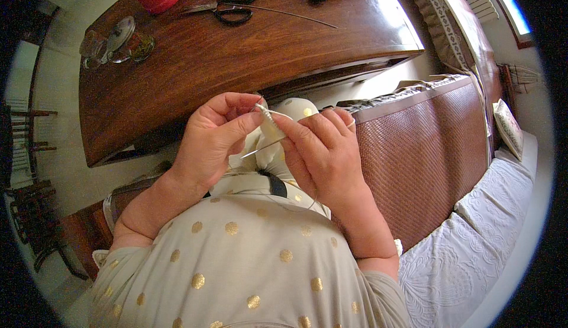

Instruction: The person sits on a sofa and knits a white fabric using knitting needles and yarn. They repeatedly insert the needle, wrap the yarn, and pull loops through to form stitches, occasionally adjusting the fabric and yarn tension.

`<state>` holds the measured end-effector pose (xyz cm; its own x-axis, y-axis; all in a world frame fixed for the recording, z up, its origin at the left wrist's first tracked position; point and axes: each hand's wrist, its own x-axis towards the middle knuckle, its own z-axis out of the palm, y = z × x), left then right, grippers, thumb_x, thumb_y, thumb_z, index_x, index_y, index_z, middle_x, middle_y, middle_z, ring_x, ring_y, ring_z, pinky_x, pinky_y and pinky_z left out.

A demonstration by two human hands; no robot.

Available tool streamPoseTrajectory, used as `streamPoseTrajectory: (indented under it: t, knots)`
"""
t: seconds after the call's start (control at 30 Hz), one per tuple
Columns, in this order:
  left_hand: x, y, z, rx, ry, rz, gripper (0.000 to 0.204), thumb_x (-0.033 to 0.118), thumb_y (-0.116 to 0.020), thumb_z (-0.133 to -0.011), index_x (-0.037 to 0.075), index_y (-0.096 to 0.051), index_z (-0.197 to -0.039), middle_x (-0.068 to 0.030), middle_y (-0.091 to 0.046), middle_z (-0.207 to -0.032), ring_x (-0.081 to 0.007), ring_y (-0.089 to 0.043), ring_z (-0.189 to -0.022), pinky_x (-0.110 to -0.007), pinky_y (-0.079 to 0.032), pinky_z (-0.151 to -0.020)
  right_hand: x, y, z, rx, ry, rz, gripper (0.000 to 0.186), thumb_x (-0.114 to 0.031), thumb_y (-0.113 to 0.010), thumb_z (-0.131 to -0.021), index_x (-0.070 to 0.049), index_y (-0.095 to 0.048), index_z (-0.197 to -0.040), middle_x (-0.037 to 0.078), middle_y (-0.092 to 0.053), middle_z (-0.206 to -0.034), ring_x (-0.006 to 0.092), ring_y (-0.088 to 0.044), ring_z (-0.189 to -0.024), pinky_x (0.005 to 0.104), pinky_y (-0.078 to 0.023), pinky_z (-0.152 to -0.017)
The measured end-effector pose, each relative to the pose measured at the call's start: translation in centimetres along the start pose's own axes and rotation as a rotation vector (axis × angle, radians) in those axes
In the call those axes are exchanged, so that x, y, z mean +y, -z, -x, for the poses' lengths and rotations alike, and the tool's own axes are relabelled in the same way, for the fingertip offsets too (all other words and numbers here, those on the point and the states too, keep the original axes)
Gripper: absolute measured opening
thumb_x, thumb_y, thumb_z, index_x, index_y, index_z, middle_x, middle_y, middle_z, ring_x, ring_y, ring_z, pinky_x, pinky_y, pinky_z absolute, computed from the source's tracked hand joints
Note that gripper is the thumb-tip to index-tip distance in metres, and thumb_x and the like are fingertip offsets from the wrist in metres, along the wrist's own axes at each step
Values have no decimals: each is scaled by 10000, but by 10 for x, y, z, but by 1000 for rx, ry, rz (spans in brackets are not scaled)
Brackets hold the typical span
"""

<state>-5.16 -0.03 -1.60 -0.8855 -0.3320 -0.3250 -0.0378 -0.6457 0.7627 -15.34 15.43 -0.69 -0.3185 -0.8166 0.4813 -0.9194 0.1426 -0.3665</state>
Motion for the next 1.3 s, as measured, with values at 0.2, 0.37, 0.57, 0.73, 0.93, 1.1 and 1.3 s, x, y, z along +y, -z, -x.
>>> streamPoseTrajectory:
  t: [0.2,0.37,0.57,0.73,0.93,1.1,1.3]
  knots:
    - [-5,0,0,20,-12,30,133,69,-657,-848,81,-613,-973,31,-612,-820,0,-470,-605,-142,-328,-488,-5,-6,2,34,-22,25,378,-38,-639,-736,-63,-611,-1112,41,-530,-786,210,-508,-700,353,-390,-699]
    - [-10,-1,-1,16,-7,13,108,67,-649,-853,78,-605,-951,24,-612,-811,-8,-481,-606,-148,-343,-494,-8,-11,0,59,-27,153,322,-115,-666,-764,-70,-603,-1077,43,-534,-795,219,-515,-709,366,-395,-705]
    - [-7,1,2,7,11,-83,136,48,-642,-848,62,-609,-980,10,-621,-823,-17,-497,-617,-160,-363,-506,2,-6,-17,-109,-92,-2,363,-318,-667,-798,-52,-572,-1026,82,-571,-849,280,-540,-779,386,-417,-736]
    - [-14,-2,0,-7,-30,-72,138,44,-635,-853,47,-615,-989,5,-624,-831,-15,-480,-618,-161,-364,-514,21,-23,-32,-102,-33,-515,577,-401,-712,-736,-1,-544,-1117,141,-572,-952,331,-547,-888,397,-443,-766]
    - [-4,5,0,39,-61,-133,149,34,-635,-851,42,-611,-998,8,-618,-865,-11,-484,-637,-148,-366,-519,12,-15,-11,104,-6,52,434,-261,-740,-709,-109,-631,-1101,38,-500,-785,214,-493,-718,344,-400,-681]
    - [-8,-1,-5,116,-188,-36,154,32,-635,-854,56,-610,-1005,23,-608,-812,-2,-462,-611,-143,-341,-502,8,-24,0,138,46,103,367,-103,-681,-739,-101,-632,-1103,14,-468,-714,193,-473,-648,341,-376,-626]
    - [-6,8,-5,83,-168,-178,150,51,-647,-849,62,-618,-997,34,-597,-783,1,-428,-579,-147,-311,-484,20,-19,0,70,67,-83,384,-55,-649,-734,-81,-621,-1116,38,-520,-752,218,-497,-667,342,-392,-628]
